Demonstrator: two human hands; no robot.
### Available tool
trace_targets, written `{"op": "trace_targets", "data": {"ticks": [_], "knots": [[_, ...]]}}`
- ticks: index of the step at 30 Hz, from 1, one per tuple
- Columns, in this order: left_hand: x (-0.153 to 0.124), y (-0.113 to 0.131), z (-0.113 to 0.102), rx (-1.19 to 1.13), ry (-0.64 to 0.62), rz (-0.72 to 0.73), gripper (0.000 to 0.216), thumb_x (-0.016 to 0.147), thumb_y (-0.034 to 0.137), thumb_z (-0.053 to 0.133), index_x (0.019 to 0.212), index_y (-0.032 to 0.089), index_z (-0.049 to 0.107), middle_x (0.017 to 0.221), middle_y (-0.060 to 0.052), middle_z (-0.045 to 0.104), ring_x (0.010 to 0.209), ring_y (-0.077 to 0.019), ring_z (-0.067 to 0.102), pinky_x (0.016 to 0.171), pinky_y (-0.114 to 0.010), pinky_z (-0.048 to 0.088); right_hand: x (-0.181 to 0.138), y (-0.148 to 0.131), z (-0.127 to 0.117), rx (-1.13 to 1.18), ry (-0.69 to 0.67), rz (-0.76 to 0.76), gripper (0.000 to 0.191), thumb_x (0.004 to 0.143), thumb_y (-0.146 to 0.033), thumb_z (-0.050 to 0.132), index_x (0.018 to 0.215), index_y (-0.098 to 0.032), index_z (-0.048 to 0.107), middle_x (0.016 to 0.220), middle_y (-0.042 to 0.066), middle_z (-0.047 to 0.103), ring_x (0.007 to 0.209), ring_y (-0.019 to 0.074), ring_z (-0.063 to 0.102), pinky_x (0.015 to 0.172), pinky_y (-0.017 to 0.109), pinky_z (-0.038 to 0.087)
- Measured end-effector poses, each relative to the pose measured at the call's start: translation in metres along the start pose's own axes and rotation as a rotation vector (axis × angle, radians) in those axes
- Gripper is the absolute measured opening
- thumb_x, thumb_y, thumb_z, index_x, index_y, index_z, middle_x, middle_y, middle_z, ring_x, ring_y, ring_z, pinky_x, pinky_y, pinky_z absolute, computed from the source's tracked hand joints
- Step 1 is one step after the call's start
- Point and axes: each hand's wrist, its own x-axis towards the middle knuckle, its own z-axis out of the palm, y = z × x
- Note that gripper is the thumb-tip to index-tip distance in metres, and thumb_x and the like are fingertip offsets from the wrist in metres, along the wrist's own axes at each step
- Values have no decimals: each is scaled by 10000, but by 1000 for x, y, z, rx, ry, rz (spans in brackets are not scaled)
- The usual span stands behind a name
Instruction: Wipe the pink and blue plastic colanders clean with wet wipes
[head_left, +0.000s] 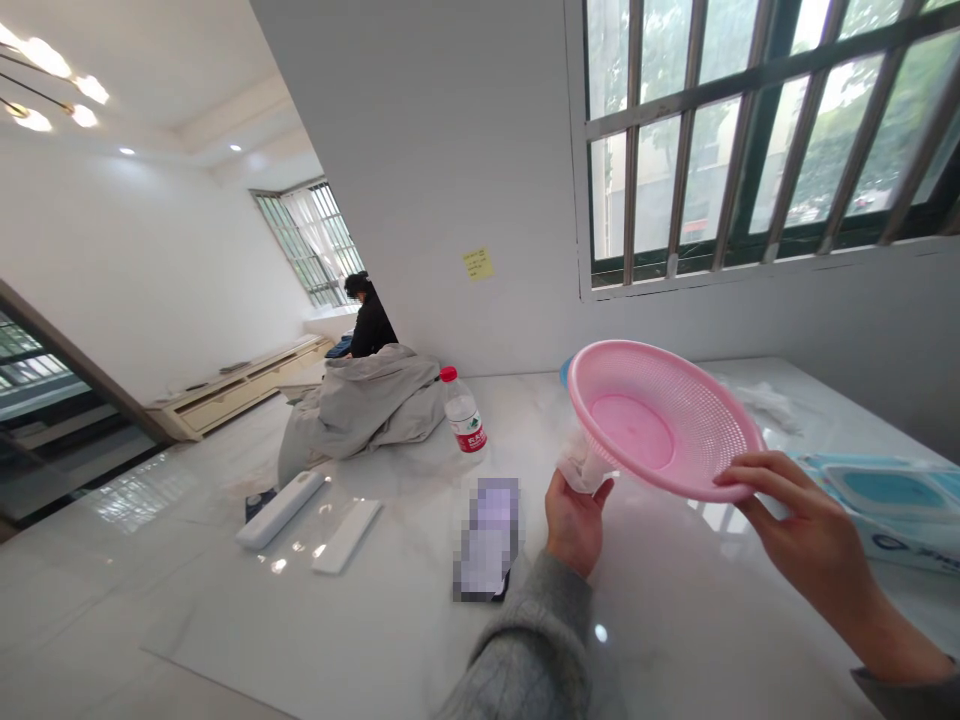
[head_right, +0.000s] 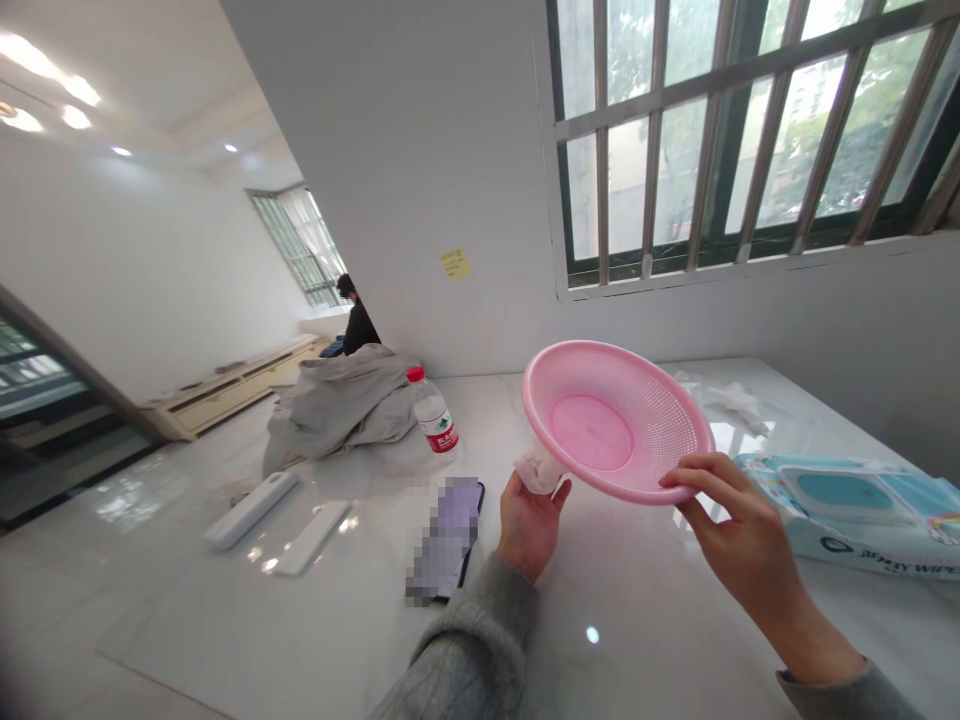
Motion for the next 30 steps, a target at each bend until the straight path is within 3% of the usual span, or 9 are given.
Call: {"op": "trace_targets", "data": {"ticks": [3,8,14,18,23,30], "knots": [[-5,-1,4,46,-8,-43,223,912,303,590,974,192,773,1046,-79,776,924,-215,705,799,-357,570,0,-2,0,-22,56,13,54,986,-250,707,986,-268,759,1035,46,690,965,236,675,880,376,498],[-11,-8,6,159,-142,-132,268,900,316,608,996,147,792,1043,-109,780,938,-237,699,841,-390,574,0,-7,-1,-2,95,11,80,972,-230,719,1018,-274,768,1059,50,693,985,243,674,893,387,502],[-16,-18,5,267,-265,-197,369,848,366,659,1091,126,796,1182,-158,783,1116,-331,690,991,-515,559,-3,-12,0,90,5,-37,142,962,-175,711,1034,-284,766,1083,50,675,990,229,674,878,359,507],[-20,-15,8,231,-277,-158,400,797,417,749,1081,138,793,1214,-170,777,1245,-384,655,1111,-553,502,-3,-16,2,168,-63,-60,159,962,-156,697,1045,-278,758,1116,59,659,1006,224,674,876,339,517],[-28,-2,16,204,-284,-86,404,851,507,738,1146,234,778,1372,-119,727,1385,-362,586,1198,-511,445,-2,-17,1,223,-94,-65,141,981,-202,692,1083,-276,754,1137,70,670,1034,235,680,895,337,537],[-18,8,11,203,-226,-96,367,859,486,684,1108,231,769,1249,-123,774,1345,-370,620,1187,-517,463,2,-20,-12,201,-84,-46,274,1017,-252,631,1258,-305,749,1205,80,705,1093,267,691,933,371,553]]}}
